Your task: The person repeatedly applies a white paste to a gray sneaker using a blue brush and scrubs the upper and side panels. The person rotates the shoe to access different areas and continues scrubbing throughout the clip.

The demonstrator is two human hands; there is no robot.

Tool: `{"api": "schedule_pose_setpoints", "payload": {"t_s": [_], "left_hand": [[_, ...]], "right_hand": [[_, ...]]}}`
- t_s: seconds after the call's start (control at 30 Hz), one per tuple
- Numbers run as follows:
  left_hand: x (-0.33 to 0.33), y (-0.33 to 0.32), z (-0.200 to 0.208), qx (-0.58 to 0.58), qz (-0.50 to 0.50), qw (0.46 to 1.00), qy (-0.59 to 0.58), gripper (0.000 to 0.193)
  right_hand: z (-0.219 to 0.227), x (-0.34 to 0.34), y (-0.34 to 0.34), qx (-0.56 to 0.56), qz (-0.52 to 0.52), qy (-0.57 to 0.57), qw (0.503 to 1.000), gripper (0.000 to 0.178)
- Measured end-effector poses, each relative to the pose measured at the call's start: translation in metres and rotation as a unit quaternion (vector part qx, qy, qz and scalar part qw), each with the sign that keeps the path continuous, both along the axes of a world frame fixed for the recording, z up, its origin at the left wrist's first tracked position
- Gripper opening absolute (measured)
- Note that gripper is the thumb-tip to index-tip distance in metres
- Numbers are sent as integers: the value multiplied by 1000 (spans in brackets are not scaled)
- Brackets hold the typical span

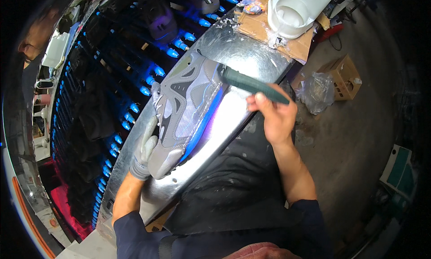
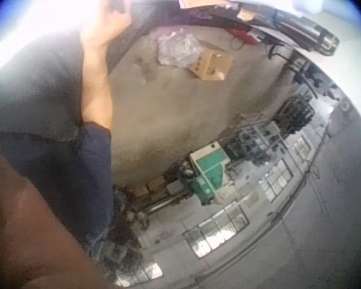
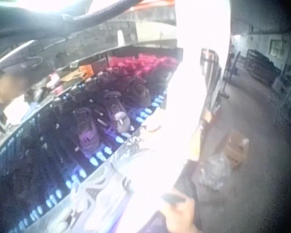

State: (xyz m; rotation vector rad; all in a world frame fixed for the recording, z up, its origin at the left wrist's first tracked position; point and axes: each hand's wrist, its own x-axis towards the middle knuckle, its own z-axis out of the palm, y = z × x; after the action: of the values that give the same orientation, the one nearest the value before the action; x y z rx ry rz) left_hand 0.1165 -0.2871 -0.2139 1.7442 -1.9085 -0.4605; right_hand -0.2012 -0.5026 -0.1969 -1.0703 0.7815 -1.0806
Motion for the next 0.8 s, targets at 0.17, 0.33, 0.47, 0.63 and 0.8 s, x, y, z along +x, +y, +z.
{"api": "schedule_pose_setpoints", "payload": {"t_s": [0.17, 0.33, 0.47, 0.63, 0.8], "left_hand": [[0, -1, 13, 128, 104, 949, 268, 76], [0, -2, 19, 149, 92, 961, 215, 100], [5, -1, 20, 166, 73, 967, 178, 104], [-4, -8, 25, 157, 94, 961, 208, 101], [-3, -8, 27, 176, 105, 963, 177, 102]], "right_hand": [[32, -24, -19, -65, 57, 33, 996, 14], [46, -37, -51, -238, 155, 152, 947, 19], [57, -30, -83, -16, 182, 82, 980, 11], [39, -18, -117, 12, 207, 87, 974, 14], [58, -20, -96, -196, 193, 158, 948, 13]]}}
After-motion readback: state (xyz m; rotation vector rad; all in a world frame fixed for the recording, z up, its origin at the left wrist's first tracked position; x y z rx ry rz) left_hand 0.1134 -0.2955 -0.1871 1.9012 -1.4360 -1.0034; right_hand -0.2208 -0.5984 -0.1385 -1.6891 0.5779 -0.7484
